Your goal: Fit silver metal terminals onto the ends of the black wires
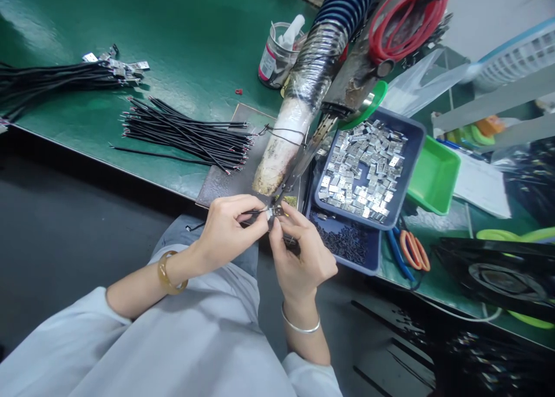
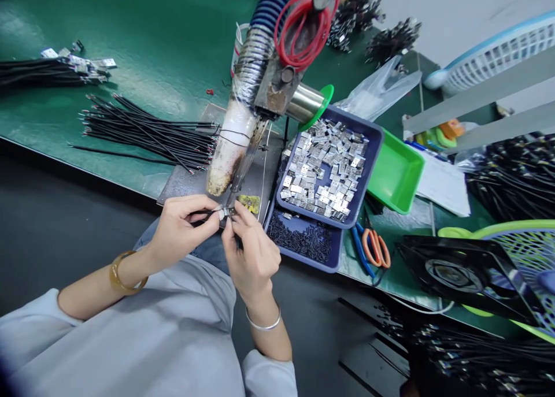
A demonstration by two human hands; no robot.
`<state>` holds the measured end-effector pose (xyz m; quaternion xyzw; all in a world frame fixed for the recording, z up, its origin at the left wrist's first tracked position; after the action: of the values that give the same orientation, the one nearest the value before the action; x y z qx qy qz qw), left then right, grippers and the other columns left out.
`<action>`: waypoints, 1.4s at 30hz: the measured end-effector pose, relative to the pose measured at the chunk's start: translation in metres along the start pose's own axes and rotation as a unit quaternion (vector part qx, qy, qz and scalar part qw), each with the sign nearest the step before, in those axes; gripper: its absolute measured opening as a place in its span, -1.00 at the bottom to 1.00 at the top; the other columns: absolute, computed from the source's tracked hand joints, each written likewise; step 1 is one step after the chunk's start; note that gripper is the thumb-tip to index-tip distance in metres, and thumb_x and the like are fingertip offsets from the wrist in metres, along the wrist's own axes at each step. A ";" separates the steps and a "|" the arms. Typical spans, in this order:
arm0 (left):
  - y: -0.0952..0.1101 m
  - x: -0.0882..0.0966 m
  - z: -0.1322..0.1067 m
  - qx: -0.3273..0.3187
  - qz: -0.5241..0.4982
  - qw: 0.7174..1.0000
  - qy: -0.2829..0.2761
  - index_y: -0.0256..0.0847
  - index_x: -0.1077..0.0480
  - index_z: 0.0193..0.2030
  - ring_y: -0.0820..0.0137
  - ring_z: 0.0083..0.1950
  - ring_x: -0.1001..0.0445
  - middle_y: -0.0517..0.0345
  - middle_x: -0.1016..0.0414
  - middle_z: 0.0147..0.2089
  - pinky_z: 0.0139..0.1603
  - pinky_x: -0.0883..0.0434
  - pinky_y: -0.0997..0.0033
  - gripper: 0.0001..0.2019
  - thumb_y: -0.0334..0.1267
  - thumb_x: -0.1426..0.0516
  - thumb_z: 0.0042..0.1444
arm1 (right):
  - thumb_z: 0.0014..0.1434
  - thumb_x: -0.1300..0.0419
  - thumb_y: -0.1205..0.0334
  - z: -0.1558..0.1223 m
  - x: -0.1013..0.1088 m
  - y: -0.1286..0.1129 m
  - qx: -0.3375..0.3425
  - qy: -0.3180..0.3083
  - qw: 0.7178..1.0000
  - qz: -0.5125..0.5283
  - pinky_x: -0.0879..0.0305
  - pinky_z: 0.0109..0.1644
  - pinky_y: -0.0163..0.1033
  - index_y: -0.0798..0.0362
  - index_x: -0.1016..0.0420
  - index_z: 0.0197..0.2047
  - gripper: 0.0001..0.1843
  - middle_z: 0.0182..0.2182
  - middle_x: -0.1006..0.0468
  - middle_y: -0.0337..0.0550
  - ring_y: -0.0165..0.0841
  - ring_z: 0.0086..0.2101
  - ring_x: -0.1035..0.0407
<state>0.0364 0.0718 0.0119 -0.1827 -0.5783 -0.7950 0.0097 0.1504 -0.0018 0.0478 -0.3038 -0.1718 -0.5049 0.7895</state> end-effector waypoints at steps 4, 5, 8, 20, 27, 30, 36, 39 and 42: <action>0.005 0.002 0.002 -0.013 -0.004 1.000 0.012 -0.28 -0.47 -0.47 0.52 -0.46 -0.38 0.18 -0.50 -0.48 -0.45 -0.32 0.61 -0.82 -0.43 -0.13 0.14 | 0.21 -0.34 0.46 0.002 -0.002 0.001 -0.006 0.001 1.000 0.015 -0.58 -0.16 -0.38 0.02 -0.47 -0.26 -0.83 -0.22 -0.74 -0.13 -0.31 -0.20 -0.67; 0.006 0.003 0.003 -0.019 -0.003 1.000 0.018 -0.28 -0.47 -0.46 0.52 -0.46 -0.38 0.18 -0.50 -0.48 -0.45 -0.33 0.61 -0.83 -0.43 -0.13 0.14 | 0.21 -0.34 0.45 0.003 -0.002 0.002 -0.009 0.003 1.000 0.020 -0.58 -0.16 -0.36 0.01 -0.48 -0.25 -0.83 -0.22 -0.74 -0.13 -0.30 -0.19 -0.67; 0.014 0.007 0.004 -0.044 0.016 0.998 0.034 -0.26 -0.47 -0.43 0.55 -0.49 -0.35 0.22 -0.48 -0.48 -0.47 -0.30 0.62 -0.85 -0.44 -0.13 0.15 | 0.21 -0.34 0.43 0.005 -0.002 0.002 -0.019 0.012 0.999 0.026 -0.60 -0.14 -0.31 0.00 -0.49 -0.25 -0.84 -0.19 -0.74 -0.13 -0.27 -0.16 -0.67; 0.020 0.004 0.000 -0.099 0.089 0.991 0.021 -0.26 -0.42 -0.47 0.55 -0.53 -0.26 0.24 -0.41 -0.52 -0.50 -0.20 0.56 -0.81 -0.46 -0.12 0.17 | 0.23 -0.33 0.44 0.000 -0.003 0.003 -0.005 -0.005 1.000 0.026 -0.60 -0.15 -0.33 0.00 -0.47 -0.24 -0.84 -0.23 -0.74 -0.14 -0.29 -0.18 -0.67; 0.019 0.005 0.002 -0.085 0.063 0.994 0.033 -0.26 -0.44 -0.41 0.55 -0.49 -0.36 0.22 -0.47 -0.48 -0.47 -0.28 0.61 -0.83 -0.45 -0.11 0.20 | 0.23 -0.34 0.43 0.005 -0.005 0.006 -0.025 -0.004 0.999 0.042 -0.59 -0.14 -0.33 0.00 -0.49 -0.25 -0.85 -0.19 -0.74 -0.15 -0.29 -0.17 -0.67; 0.019 0.006 0.003 -0.082 0.052 0.995 0.035 -0.26 -0.43 -0.42 0.56 -0.50 -0.34 0.22 -0.46 -0.49 -0.48 -0.28 0.62 -0.82 -0.44 -0.12 0.21 | 0.21 -0.35 0.44 0.006 -0.004 0.006 -0.024 -0.002 0.999 0.042 -0.58 -0.11 -0.33 0.00 -0.50 -0.24 -0.84 -0.19 -0.74 -0.14 -0.30 -0.17 -0.67; 0.023 0.007 0.002 -0.112 0.069 0.991 0.039 -0.27 -0.43 -0.42 0.58 -0.53 -0.29 0.26 -0.42 -0.51 -0.50 -0.24 0.61 -0.82 -0.47 -0.12 0.21 | 0.22 -0.34 0.45 0.006 -0.004 0.004 -0.011 -0.006 0.999 0.031 -0.57 -0.11 -0.38 0.03 -0.50 -0.24 -0.85 -0.18 -0.74 -0.09 -0.34 -0.19 -0.66; 0.028 0.009 0.001 -0.141 0.079 0.986 0.045 -0.27 -0.43 -0.41 0.58 -0.54 -0.26 0.27 -0.40 -0.52 -0.48 -0.24 0.59 -0.83 -0.47 -0.13 0.21 | 0.22 -0.35 0.44 0.007 -0.002 0.003 -0.014 0.002 1.000 0.026 -0.57 -0.10 -0.37 0.02 -0.51 -0.23 -0.85 -0.17 -0.74 -0.10 -0.34 -0.18 -0.67; 0.029 0.009 0.000 -0.148 0.089 0.984 0.044 -0.25 -0.42 -0.41 0.57 -0.53 -0.24 0.28 -0.39 -0.52 -0.48 -0.23 0.57 -0.82 -0.47 -0.12 0.21 | 0.22 -0.35 0.43 0.007 -0.001 0.000 -0.006 0.000 1.000 0.019 -0.58 -0.13 -0.35 0.00 -0.49 -0.24 -0.84 -0.18 -0.74 -0.11 -0.32 -0.19 -0.67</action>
<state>0.0348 0.0641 0.0413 -0.1982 -0.4345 -0.8751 0.0787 0.1508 0.0035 0.0527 -0.3113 -0.1626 -0.4906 0.7974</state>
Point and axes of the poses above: each hand's wrist, its own z-axis towards the middle knuckle, its own x-axis out of the back of the hand, y = z × x, the point moved 8 cm from there along z, towards the middle knuckle
